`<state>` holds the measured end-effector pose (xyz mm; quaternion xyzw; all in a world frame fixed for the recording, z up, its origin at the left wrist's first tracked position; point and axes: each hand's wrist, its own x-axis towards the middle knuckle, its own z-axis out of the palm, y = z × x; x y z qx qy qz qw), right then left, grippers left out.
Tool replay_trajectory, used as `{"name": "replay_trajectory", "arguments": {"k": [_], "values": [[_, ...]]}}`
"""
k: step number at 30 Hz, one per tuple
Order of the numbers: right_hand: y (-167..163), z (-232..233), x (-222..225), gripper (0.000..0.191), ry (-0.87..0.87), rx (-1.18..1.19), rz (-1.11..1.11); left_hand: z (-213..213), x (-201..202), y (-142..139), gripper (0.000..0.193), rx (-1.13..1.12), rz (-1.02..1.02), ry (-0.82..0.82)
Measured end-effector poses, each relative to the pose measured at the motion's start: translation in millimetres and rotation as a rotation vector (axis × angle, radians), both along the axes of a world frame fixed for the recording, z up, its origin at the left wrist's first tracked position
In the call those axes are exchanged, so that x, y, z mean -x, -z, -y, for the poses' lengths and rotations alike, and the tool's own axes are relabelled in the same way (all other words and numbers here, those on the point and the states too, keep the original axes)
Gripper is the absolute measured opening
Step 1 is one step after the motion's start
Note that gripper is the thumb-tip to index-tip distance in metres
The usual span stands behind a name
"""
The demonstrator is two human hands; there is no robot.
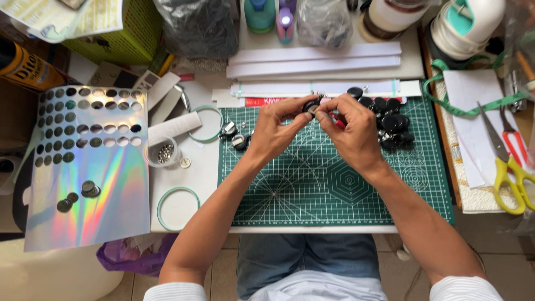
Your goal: The person assembles small keychain components on a green cutting mat. They use pliers to attach metal rings to black circular casings and place the finished items into a pile.
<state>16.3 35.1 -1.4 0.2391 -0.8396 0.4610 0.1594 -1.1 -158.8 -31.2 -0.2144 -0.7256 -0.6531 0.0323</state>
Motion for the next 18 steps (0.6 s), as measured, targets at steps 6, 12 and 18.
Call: {"name": "replay_trajectory", "arguments": {"k": [6,12,18], "values": [[-3.0,2.1,-0.3,0.016,0.005,0.040,0.061,-0.5,0.2,0.2,0.038,-0.013,0.019,0.006],[-0.7,0.4,-1.5,0.015,-0.005,0.045,0.047,-0.8,-2.9,-0.3,0.037,-0.020,-0.004,0.008],[0.1,-2.0,-5.3,0.014,0.000,0.000,-0.013,-1.9,-6.2,-2.1,0.034,0.041,0.013,-0.038]]}}
